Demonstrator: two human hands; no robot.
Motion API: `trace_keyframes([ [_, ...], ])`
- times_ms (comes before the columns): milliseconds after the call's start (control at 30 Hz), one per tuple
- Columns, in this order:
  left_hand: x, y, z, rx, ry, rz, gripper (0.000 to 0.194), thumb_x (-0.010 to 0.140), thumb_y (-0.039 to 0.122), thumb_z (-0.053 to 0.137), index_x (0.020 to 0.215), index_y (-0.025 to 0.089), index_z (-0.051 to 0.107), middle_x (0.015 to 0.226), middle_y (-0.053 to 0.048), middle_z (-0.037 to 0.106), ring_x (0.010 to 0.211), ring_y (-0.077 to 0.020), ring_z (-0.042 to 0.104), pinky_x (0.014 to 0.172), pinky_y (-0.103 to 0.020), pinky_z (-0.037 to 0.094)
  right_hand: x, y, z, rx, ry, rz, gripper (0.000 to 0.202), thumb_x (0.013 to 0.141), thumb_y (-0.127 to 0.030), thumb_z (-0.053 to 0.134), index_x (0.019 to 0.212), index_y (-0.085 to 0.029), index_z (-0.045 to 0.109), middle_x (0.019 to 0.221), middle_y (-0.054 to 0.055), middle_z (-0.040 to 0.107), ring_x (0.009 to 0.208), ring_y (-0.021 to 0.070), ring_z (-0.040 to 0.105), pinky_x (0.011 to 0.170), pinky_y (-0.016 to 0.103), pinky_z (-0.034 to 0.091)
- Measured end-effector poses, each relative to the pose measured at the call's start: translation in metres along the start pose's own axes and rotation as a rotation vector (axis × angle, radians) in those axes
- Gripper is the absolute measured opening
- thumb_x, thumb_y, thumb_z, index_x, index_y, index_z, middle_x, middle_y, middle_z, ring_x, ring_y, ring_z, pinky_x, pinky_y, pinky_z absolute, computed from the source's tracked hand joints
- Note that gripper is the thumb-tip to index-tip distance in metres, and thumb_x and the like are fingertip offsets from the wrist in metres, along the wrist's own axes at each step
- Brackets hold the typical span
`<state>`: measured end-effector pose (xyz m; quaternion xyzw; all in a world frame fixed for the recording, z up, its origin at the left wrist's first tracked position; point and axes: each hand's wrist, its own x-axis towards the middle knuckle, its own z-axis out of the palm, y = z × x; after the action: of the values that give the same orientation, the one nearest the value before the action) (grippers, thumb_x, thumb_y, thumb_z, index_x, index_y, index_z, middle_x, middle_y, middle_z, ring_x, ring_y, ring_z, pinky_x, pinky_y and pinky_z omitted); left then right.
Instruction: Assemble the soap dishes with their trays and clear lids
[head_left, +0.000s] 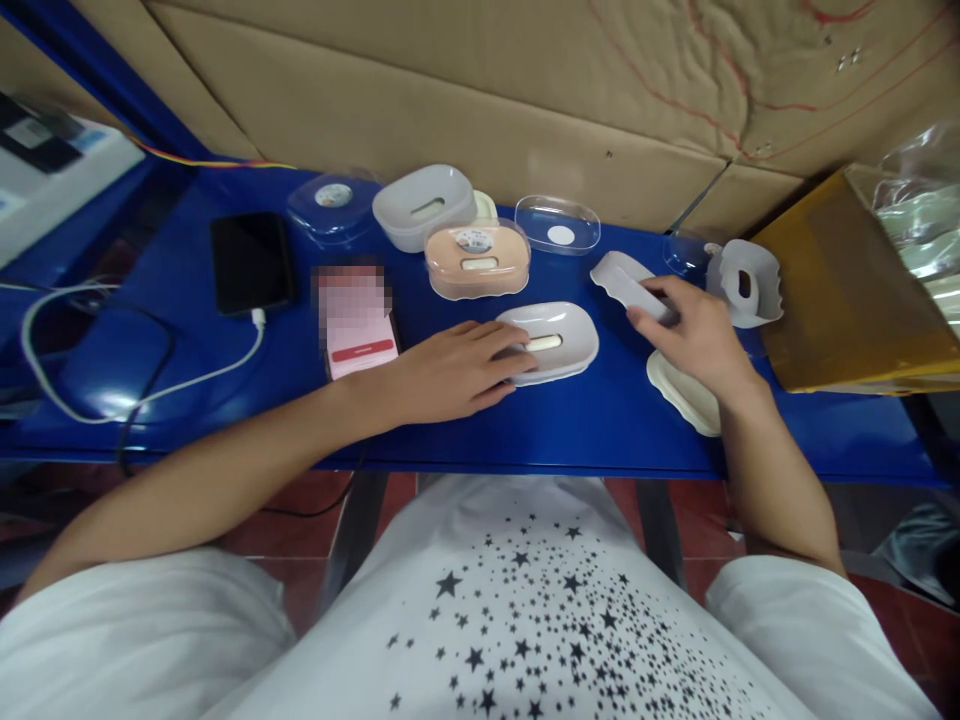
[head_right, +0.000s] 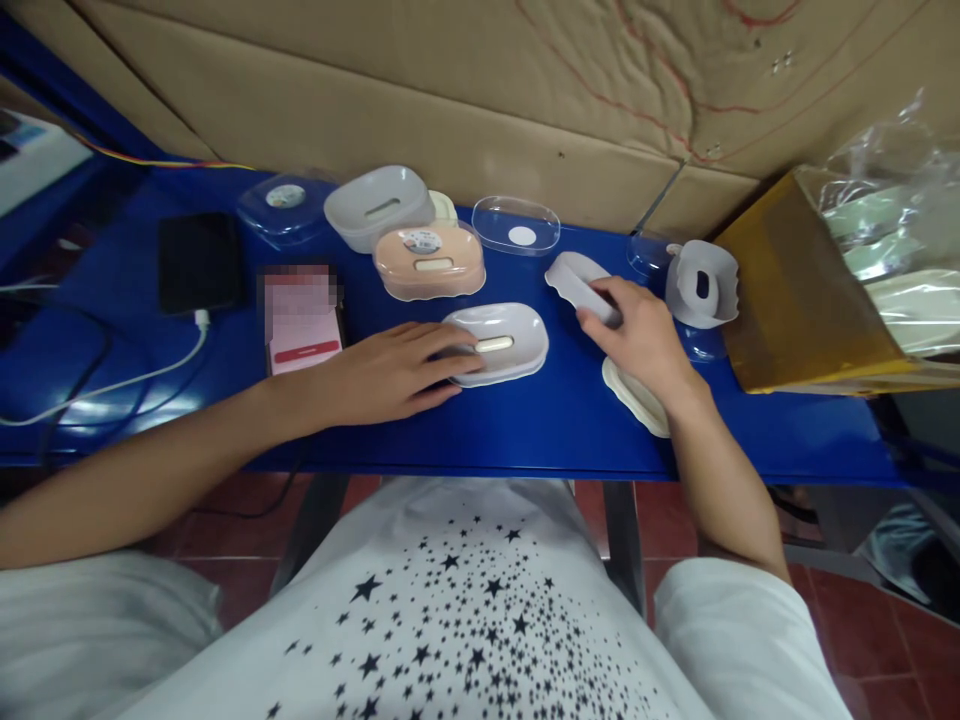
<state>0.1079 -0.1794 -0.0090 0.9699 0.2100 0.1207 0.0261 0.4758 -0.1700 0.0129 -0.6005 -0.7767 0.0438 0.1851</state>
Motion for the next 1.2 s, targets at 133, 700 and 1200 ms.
trace_keyframes([
  [133, 0.0, 0.001, 0.011, -0.045, 0.108, 0.077, 0.044, 0.114, 0.015, 0.052, 0.158, 0.018, 0.055, 0.17, -0.021, 0.051, 0.159, -0.034, 0.053, 0.127, -0.052, 0.054, 0.007, 0.017, -0.001, -0.003, -0.009, -0.022, 0.041, 0.102, -0.047, 0.063, 0.137, -0.028, 0.074, 0.138, 0.012, 0.081, 0.129, 0.0384, 0.075, 0.111, 0.059, 0.058],
  [700, -0.005, -0.054, -0.014, -0.006, 0.193, -0.392, 0.053, 0.113, 0.035, 0.051, 0.163, 0.019, 0.052, 0.167, -0.022, 0.055, 0.16, -0.0398, 0.049, 0.129, -0.062, 0.044, 0.095, -0.016, 0.029, -0.159, -0.177, -0.403, 0.063, 0.108, -0.034, 0.049, 0.169, -0.019, 0.05, 0.171, 0.02, 0.057, 0.159, 0.0421, 0.052, 0.125, 0.072, 0.038],
  [1200, -0.025, -0.111, -0.002, 0.108, 0.215, -0.677, 0.067, 0.109, 0.04, 0.056, 0.172, 0.024, 0.042, 0.168, -0.019, 0.058, 0.157, -0.0477, 0.049, 0.127, -0.076, 0.034, 0.037, -0.061, -0.015, -0.13, -0.004, -0.397, 0.038, 0.116, -0.04, 0.043, 0.13, -0.028, 0.076, 0.127, 0.01, 0.082, 0.119, 0.0361, 0.073, 0.107, 0.054, 0.049],
])
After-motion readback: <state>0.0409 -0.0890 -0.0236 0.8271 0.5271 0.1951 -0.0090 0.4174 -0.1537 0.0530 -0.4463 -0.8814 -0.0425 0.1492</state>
